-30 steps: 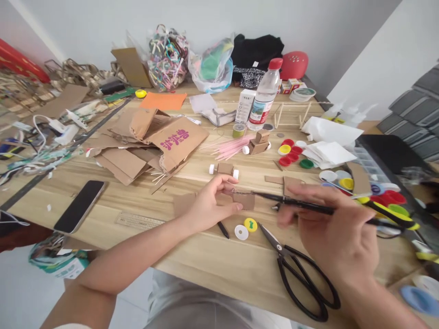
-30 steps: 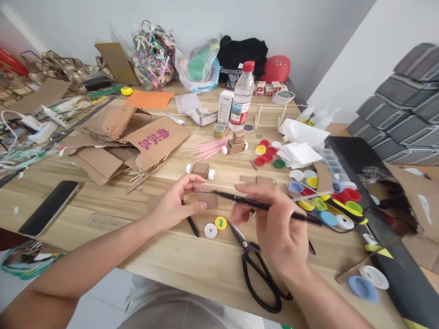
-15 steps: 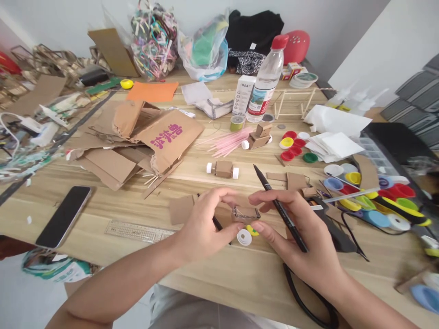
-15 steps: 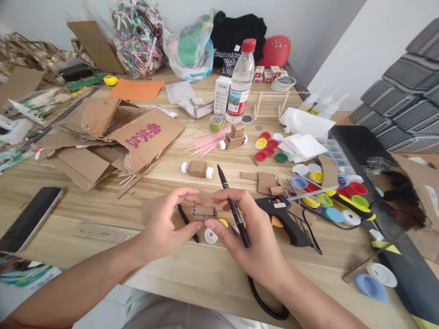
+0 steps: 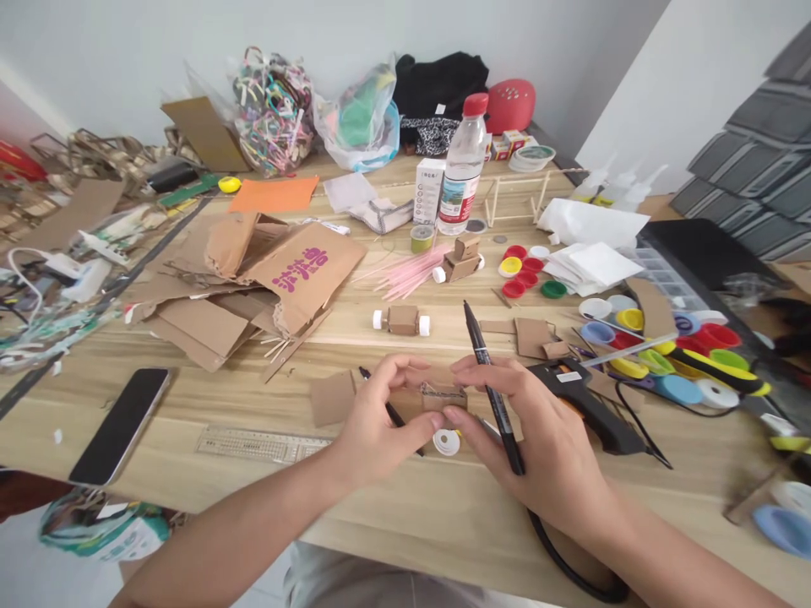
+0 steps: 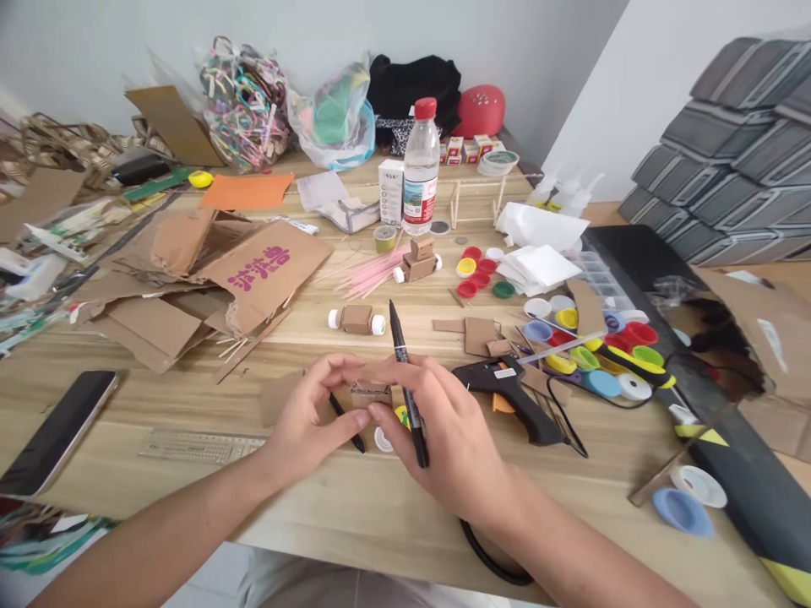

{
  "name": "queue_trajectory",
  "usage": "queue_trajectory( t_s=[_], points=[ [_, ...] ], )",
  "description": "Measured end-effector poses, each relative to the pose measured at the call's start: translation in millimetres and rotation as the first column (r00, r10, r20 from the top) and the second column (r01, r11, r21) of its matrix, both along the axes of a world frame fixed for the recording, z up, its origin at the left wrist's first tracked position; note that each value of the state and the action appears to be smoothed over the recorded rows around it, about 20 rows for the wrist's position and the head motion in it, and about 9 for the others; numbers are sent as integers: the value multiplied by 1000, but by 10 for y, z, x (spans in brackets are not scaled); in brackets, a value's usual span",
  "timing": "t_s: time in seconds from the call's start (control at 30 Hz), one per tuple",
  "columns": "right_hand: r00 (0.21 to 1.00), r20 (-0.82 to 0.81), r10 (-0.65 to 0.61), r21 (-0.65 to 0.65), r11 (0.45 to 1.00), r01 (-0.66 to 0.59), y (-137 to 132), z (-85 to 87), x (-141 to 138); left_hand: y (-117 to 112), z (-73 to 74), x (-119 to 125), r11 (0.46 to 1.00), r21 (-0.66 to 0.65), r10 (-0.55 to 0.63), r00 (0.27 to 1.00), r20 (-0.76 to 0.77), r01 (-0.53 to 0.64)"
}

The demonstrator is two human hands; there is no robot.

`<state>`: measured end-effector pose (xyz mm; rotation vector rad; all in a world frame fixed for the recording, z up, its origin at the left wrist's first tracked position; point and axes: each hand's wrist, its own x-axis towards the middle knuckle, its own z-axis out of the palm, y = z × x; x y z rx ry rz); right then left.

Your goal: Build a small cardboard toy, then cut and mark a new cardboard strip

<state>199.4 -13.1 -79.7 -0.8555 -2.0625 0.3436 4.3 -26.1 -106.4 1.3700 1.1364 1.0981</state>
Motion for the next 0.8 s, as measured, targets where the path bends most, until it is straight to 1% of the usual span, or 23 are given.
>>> queue_trajectory(
  t_s=[0.07,0.13,0.27,0.33,0.43,0.53,0.6,0.63,0.7,0.73,0.77,0.8],
  points=[
    [1000,-15,-5,-41,999,5,4,10,38,19,-14,-18,999,-50,15,1000,12,-14],
    [999,-41,-26,-131,991,21,9,12,77,32,-19,-33,997,-68,25,1000,11,-24],
    [994,-106,-40,-312,950,5,16,-4,92,23,3,-27,997,-75,21,1000,7,-20],
    [991,-134,-23,-355,934,-27,8,-19,63,9,21,-13,996,-91,17,999,28,-15],
    [987,-163,-17,-368,929,-45,-14,-42,7,-4,37,6,995,-100,20,994,104,-9],
    [985,-168,-34,-344,939,-26,-25,-53,-25,-1,34,15,993,-114,12,983,184,9],
    [989,-143,-48,-288,958,5,-22,-45,-6,8,23,18,991,-137,16,976,219,15],
    [991,-122,-58,-240,970,27,-19,-34,18,15,16,20,989,-150,25,972,233,11],
    [993,-98,-68,-101,993,58,-22,4,96,29,-1,23,985,-172,55,965,257,-10],
    [994,-95,-49,-25,999,47,-31,28,141,36,-9,26,983,-181,68,961,268,-19],
    [996,-89,2,37,999,1,-46,53,185,44,-18,28,982,-188,77,958,278,-24],
    [995,-77,57,68,996,-52,-66,76,221,50,-27,31,981,-193,82,955,285,-27]
  ],
)
